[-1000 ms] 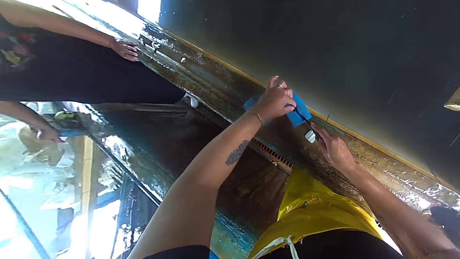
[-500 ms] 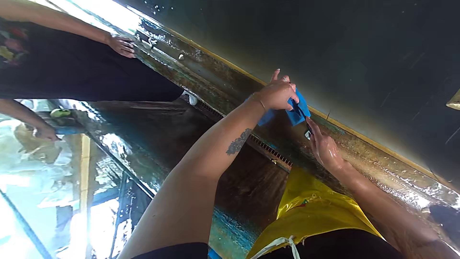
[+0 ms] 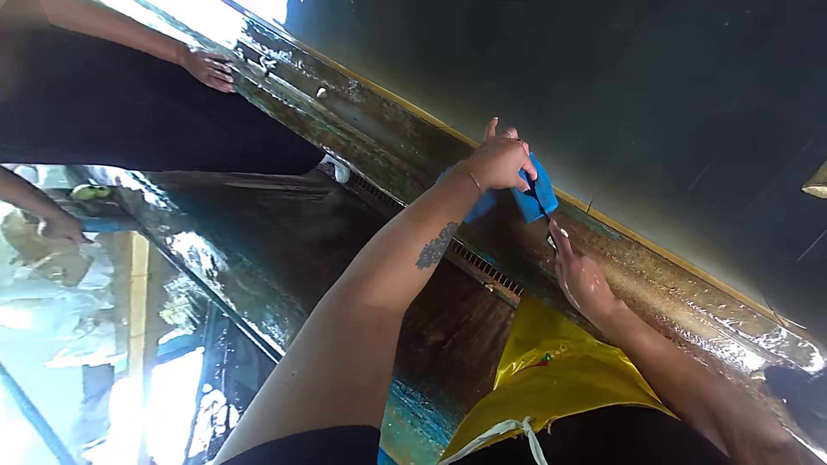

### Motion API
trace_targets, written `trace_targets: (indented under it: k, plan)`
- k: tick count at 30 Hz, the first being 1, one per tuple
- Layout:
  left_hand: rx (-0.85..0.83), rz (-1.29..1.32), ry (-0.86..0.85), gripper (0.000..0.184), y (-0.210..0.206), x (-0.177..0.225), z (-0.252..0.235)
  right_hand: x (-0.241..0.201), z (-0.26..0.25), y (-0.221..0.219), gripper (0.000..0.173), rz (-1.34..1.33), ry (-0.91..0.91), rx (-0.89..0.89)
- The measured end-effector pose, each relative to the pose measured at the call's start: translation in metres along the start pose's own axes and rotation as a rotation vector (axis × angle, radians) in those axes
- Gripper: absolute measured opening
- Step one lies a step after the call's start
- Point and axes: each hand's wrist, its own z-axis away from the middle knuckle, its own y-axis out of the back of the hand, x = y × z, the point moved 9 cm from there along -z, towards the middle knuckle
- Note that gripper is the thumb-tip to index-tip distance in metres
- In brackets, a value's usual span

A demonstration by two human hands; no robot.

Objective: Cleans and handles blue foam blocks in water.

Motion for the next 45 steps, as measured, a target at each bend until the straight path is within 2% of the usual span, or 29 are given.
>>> trace_targets:
  k: [2,7,10,13,16,19,22,26,31,38,45]
  plan:
    - [0.0,0.044,0.008,0.025,-0.002,0.001,0.0,0.005,0.006,0.003,0.06,-0.001,0.006,-0.015]
    - [-0.009,0.051,0.06,0.024,-0.002,-0.008,-0.004,0.003,-0.02,0.009,0.059,-0.073,0.078,0.108]
    - [0.001,0.061,0.067,0.02,-0.005,-0.016,-0.005,0.015,0.003,-0.006,0.058,-0.075,0.073,0.094]
    - [0.012,0.12,0.064,0.021,-0.008,-0.015,-0.003,0.02,0.02,0.003,0.055,-0.083,0.093,0.097]
    - [0.005,0.122,0.059,0.023,-0.005,-0.014,-0.005,0.013,-0.001,0.014,0.056,-0.098,0.093,0.11]
    - [0.0,0.093,0.07,0.023,-0.001,-0.016,-0.003,0.009,-0.022,0.006,0.058,-0.099,0.085,0.112]
    - [-0.011,0.112,0.102,0.022,-0.004,-0.023,0.002,0.017,0.003,-0.011,0.059,-0.122,0.087,0.085]
    - [0.041,0.202,0.056,0.025,-0.009,-0.022,0.007,0.02,0.024,0.007,0.054,-0.104,0.141,0.15]
    - [0.031,0.187,0.061,0.03,-0.003,-0.018,0.015,-0.001,0.0,0.025,0.056,-0.106,0.203,0.236]
    - [0.102,0.231,0.043,0.033,-0.006,-0.021,0.02,-0.017,-0.032,0.016,0.06,-0.043,0.16,0.176]
    - [0.087,0.201,0.067,0.031,-0.005,-0.021,0.018,-0.022,-0.043,0.008,0.065,0.0,0.073,0.135]
